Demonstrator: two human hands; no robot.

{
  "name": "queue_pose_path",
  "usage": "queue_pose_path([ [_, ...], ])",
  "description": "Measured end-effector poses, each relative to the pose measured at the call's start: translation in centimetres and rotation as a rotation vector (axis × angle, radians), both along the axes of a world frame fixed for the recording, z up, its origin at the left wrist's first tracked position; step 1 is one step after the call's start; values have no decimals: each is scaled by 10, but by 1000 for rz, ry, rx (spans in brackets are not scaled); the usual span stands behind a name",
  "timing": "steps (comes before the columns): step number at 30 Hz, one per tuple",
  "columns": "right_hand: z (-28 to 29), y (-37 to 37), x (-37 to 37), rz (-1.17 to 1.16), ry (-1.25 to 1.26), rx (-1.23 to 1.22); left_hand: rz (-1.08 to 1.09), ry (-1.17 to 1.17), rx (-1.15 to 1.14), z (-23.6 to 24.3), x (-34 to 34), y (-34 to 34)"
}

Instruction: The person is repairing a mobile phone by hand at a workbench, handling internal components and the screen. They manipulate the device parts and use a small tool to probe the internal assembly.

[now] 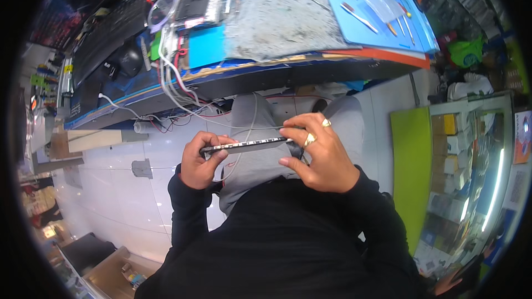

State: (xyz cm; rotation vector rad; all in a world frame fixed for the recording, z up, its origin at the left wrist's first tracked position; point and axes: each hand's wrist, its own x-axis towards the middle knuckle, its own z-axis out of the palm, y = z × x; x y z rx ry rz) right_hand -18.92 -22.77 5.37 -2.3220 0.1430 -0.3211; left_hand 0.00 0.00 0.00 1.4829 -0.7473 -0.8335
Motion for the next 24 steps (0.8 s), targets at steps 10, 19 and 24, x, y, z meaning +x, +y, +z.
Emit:
queue_pose_path([
  [10,-16,-22,-38,45,-166,75,-362,-580,-160,34,-51,-78],
  [19,-23,-23,-46,29,-338,-38,-455,-1015,-204,46,-62,-86],
  [24,-21,-21,-45,-22,-392,-31,-383,-1116,-193,51,-67,-88],
])
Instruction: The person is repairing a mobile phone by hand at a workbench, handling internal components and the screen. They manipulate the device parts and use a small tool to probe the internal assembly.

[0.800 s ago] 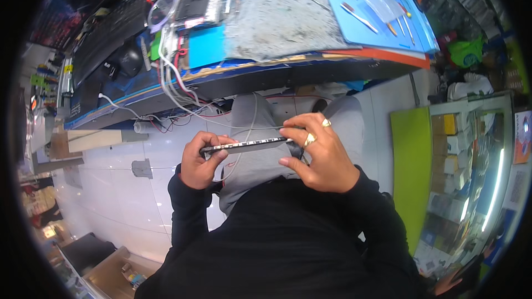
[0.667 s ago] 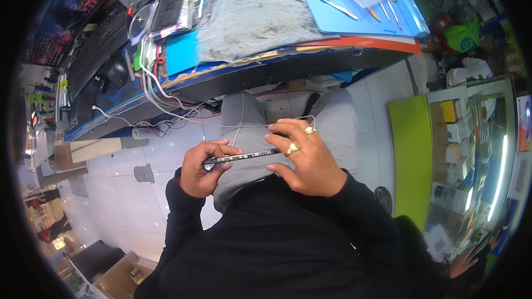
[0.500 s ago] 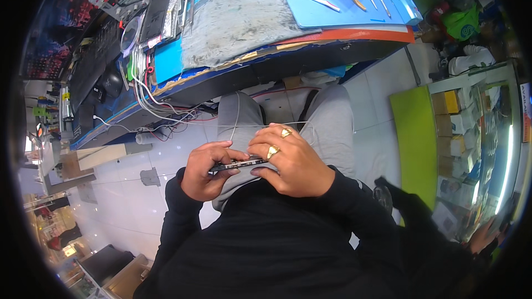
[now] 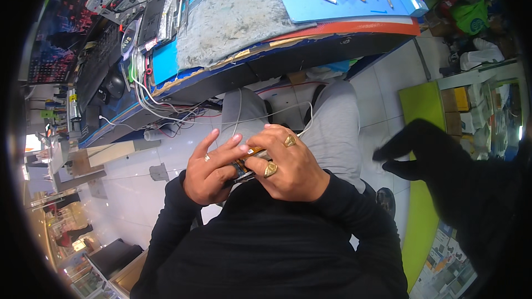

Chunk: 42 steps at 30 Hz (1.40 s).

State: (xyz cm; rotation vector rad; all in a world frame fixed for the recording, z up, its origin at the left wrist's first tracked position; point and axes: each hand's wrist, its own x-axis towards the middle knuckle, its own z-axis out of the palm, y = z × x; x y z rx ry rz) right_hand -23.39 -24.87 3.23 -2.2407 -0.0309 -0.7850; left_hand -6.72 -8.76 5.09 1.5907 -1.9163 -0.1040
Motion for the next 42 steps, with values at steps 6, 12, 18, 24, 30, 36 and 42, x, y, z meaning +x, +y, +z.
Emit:
queue_pose_path([
  [6,-1,5,3,51,-34,17,7,-20,-75,0,-3,3],
  [12,-4,6,2,82,71,62,27,178,146,18,0,-10],
  [18,-10,11,3,49,141,409,45,652,431,19,11,-26],
  [24,-8,12,4,38,194,707,11,838,549,19,17,-36],
  [30,-2,3,1,-41,178,967,109,1382,474,1,10,-25],
  [36,-4,-2,3,-46,190,1271,237,1443,206,-13,-25,-31],
  [42,-5,-2,4,-57,199,1391,325,1493,213,-11,-27,-38],
])
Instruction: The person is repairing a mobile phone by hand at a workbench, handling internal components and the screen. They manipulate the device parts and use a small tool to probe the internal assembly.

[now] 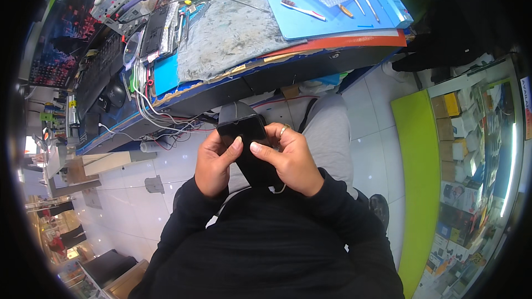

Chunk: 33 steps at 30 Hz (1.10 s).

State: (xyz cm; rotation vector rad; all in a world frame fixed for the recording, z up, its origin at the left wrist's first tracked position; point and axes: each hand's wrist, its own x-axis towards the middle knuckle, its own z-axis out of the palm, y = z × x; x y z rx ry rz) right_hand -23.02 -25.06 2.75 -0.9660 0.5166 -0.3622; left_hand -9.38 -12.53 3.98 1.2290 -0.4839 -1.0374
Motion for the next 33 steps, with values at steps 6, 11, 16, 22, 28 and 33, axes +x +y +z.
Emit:
queue_pose_path([
  [6,-3,-7,4,9,-37,130,29,62,-10,1,2,-6],
  [11,-3,-8,4,23,-46,148,28,88,-25,0,4,-6],
  [16,-2,-10,9,25,-45,115,34,96,-40,-4,8,-7],
  [22,0,-12,15,24,-47,128,38,96,-58,-4,14,-10],
  [28,4,-17,21,57,-32,15,4,24,-78,-3,25,-12],
  [33,6,-19,29,-11,-161,-34,-28,-24,-221,-16,32,-15],
])
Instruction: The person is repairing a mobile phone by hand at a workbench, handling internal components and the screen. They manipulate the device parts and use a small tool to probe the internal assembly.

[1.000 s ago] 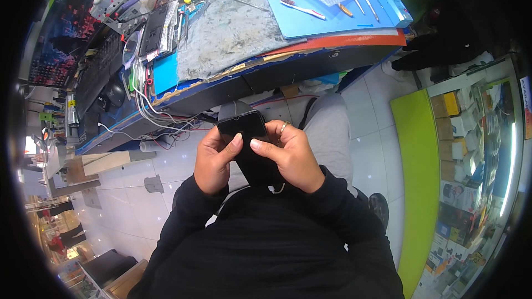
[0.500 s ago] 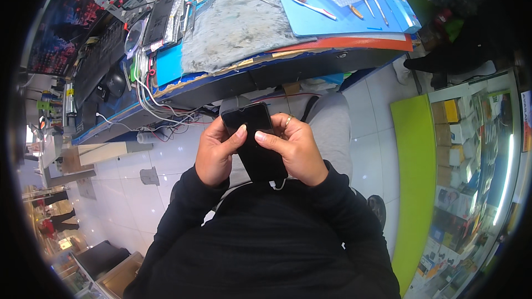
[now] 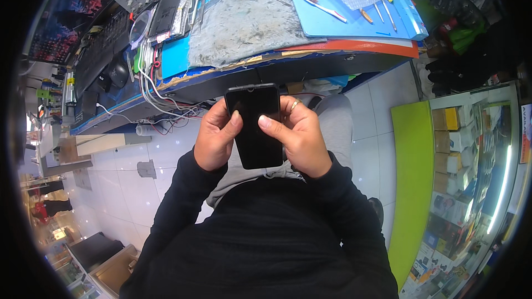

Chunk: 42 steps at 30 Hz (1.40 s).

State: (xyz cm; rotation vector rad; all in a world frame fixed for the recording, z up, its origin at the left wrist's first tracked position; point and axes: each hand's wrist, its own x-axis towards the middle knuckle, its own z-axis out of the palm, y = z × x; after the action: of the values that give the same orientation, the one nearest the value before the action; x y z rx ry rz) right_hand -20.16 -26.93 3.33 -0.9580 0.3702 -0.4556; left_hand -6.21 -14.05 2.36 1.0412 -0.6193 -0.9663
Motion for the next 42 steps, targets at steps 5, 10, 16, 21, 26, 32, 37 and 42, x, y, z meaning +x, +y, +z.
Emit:
queue_pose_path([
  [5,14,-11,25,-56,-99,37,-42,63,-169,8,2,-17],
  [10,39,-34,63,-61,-208,40,-183,411,-224,23,25,-38],
  [16,61,-73,76,-22,-93,-305,-355,429,-306,44,48,-65],
  [21,77,-98,80,110,-56,-180,-467,365,-327,33,76,-90],
  [26,46,-125,113,117,-92,-211,-341,424,-275,24,101,-115],
  [32,-7,-156,152,-43,-123,-134,-355,323,-191,11,124,-128],
  [37,-15,-152,150,-135,-181,-73,-352,309,-181,13,118,-128],
  [42,-25,-158,149,-80,-227,-140,-347,325,-161,10,117,-126],
])
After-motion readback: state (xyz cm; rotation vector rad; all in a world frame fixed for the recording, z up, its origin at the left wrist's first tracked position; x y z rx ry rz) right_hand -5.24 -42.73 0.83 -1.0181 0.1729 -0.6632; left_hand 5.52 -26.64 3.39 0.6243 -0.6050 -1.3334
